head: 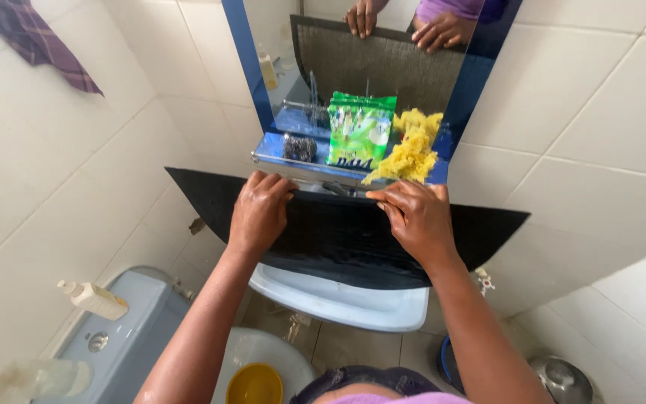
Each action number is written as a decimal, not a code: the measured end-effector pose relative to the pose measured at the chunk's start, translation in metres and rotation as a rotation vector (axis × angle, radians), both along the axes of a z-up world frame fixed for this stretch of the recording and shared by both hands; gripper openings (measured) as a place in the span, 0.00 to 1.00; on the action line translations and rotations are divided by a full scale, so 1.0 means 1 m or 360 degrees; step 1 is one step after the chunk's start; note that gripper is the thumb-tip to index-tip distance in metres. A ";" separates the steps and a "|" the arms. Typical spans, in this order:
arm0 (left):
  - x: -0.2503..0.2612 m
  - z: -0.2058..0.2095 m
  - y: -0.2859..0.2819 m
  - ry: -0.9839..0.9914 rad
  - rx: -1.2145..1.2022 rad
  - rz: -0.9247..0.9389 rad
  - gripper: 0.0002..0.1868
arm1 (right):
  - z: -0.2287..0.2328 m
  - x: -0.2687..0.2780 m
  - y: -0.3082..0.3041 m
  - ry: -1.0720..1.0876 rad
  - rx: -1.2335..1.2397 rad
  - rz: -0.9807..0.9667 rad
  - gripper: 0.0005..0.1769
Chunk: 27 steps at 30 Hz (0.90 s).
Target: The recorder washes a semi-circular bathroom mat in a sink using soap and water.
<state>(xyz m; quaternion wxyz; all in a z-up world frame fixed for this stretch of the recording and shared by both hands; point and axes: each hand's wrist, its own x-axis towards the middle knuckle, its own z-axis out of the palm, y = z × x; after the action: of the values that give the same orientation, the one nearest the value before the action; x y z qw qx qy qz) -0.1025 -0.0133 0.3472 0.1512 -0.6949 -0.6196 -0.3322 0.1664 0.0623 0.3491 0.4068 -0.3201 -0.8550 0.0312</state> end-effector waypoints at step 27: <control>-0.009 -0.132 -0.029 -0.0316 -0.0118 0.0004 0.07 | -0.107 -0.006 -0.043 -0.0345 -0.0053 -0.0110 0.22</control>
<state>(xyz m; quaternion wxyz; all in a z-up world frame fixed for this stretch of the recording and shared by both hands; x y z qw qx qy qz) -0.1118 -0.0421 0.2152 0.0635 -0.6629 -0.6442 -0.3762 0.1606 0.0198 0.2417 0.3074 -0.3575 -0.8819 -0.0036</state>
